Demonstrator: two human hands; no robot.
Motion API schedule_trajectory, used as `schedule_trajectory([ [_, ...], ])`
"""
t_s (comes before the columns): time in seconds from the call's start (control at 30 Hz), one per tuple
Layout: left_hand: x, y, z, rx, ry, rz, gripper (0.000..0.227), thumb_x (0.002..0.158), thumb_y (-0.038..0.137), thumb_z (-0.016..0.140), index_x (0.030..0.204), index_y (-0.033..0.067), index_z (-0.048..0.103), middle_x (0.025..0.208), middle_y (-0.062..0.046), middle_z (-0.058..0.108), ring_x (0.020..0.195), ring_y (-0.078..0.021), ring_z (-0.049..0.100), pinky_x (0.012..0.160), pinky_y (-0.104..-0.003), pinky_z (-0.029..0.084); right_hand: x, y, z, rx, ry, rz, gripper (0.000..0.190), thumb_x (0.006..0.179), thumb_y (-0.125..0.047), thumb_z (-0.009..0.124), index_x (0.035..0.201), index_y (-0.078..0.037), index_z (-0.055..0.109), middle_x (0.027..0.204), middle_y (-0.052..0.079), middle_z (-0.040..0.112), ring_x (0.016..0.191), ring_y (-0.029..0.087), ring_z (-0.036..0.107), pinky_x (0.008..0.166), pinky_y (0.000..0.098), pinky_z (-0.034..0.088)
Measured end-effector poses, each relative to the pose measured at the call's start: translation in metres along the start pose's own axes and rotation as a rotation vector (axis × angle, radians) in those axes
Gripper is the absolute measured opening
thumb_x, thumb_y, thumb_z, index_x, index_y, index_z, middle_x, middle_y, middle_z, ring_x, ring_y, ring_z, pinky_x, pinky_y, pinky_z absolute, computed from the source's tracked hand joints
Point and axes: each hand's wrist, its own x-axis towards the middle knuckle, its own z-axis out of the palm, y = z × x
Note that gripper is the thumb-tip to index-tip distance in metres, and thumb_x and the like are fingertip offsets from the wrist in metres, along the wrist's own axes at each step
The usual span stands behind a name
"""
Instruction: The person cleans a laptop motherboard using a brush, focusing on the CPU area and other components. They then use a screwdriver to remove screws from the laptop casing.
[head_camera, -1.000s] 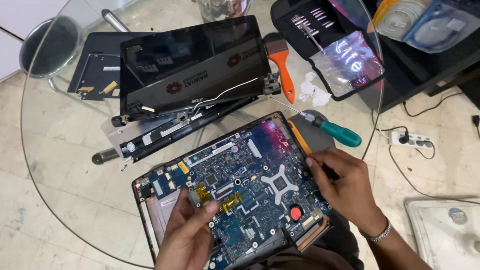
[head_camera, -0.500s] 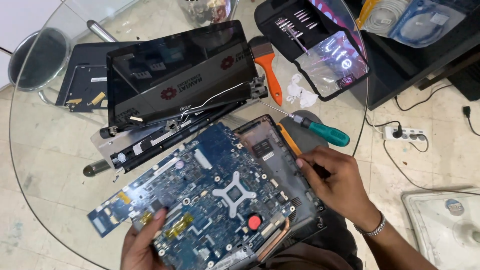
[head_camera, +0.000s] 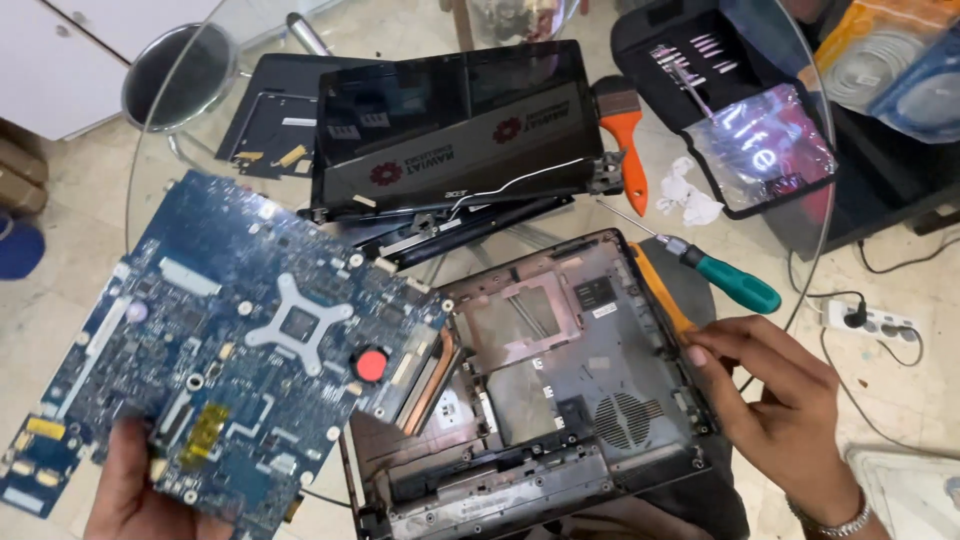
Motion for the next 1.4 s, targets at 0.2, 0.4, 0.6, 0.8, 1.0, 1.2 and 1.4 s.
schedule_trajectory([
  [0.2, -0.001, 0.034, 0.086, -0.679, -0.247, 0.306, 0.038, 0.089, 0.022, 0.068, 0.124, 0.0078, 0.069, 0.123, -0.009, 0.075, 0.113, -0.0298, 0.072, 0.093, -0.049, 0.058, -0.001, -0.011, -0.008, -0.137, -0.068, -0.044, 0.014, 0.092, -0.002, 0.068, 0.102, 0.005, 0.073, 0.099, 0.016, 0.070, 0.077, 0.022, 0.068, 0.076, 0.0315, 0.058],
  [0.4, 0.031, 0.064, 0.129, -0.770, -0.579, 0.361, 0.028, 0.092, 0.011, 0.068, 0.117, -0.0021, 0.070, 0.112, -0.013, 0.075, 0.102, -0.0318, 0.073, 0.089, -0.045, 0.061, 0.003, 0.002, -0.021, -0.397, -0.064, -0.056, 0.015, 0.094, -0.005, 0.073, 0.108, 0.001, 0.073, 0.105, 0.014, 0.073, 0.079, 0.022, 0.069, 0.076, 0.0350, 0.056],
  [0.6, 0.050, 0.067, 0.179, -0.660, -0.315, 0.297, 0.026, 0.085, 0.012, 0.072, 0.109, 0.0021, 0.075, 0.105, -0.005, 0.075, 0.099, -0.0225, 0.072, 0.088, -0.032, 0.060, 0.025, 0.022, -0.026, -0.534, -0.054, -0.076, 0.019, 0.094, -0.009, 0.073, 0.110, 0.001, 0.075, 0.106, 0.014, 0.072, 0.095, 0.028, 0.069, 0.085, 0.0409, 0.059],
  [0.8, 0.092, 0.045, 0.187, -0.658, -0.331, 0.274, 0.027, 0.084, 0.014, 0.075, 0.109, 0.0025, 0.075, 0.106, -0.005, 0.076, 0.100, -0.0212, 0.073, 0.089, -0.030, 0.060, 0.050, 0.054, -0.010, -0.683, -0.251, -0.075, 0.039, 0.091, -0.022, 0.071, 0.126, -0.004, 0.070, 0.114, 0.018, 0.070, 0.103, 0.035, 0.066, 0.083, 0.0483, 0.057],
  [1.0, 0.118, 0.037, 0.181, -0.528, -0.160, 0.371, 0.029, 0.079, 0.019, 0.077, 0.106, 0.0077, 0.077, 0.108, -0.002, 0.079, 0.109, -0.0161, 0.074, 0.104, -0.024, 0.056, 0.043, 0.040, 0.011, -0.660, -0.227, -0.028, 0.027, 0.089, -0.019, 0.075, 0.113, -0.007, 0.074, 0.104, 0.013, 0.071, 0.086, 0.032, 0.066, 0.071, 0.0456, 0.056],
  [1.2, 0.132, 0.019, 0.175, -0.533, -0.273, 0.377, 0.023, 0.084, 0.016, 0.075, 0.104, 0.0063, 0.077, 0.107, -0.006, 0.078, 0.106, -0.0207, 0.073, 0.095, -0.031, 0.057, 0.039, 0.037, 0.015, -0.740, -0.443, 0.150, 0.024, 0.088, -0.028, 0.072, 0.108, -0.014, 0.074, 0.091, 0.005, 0.075, 0.077, 0.027, 0.071, 0.060, 0.0419, 0.057],
  [1.4, 0.144, 0.010, 0.173, -0.436, -0.255, 0.545, 0.024, 0.081, 0.017, 0.078, 0.103, 0.0084, 0.079, 0.107, -0.005, 0.080, 0.114, -0.0195, 0.075, 0.112, -0.030, 0.055, 0.047, -0.009, -0.006, -0.638, -0.287, 0.247, 0.009, 0.094, -0.012, 0.069, 0.100, -0.006, 0.069, 0.086, 0.006, 0.072, 0.063, 0.021, 0.067, 0.063, 0.0349, 0.058],
])
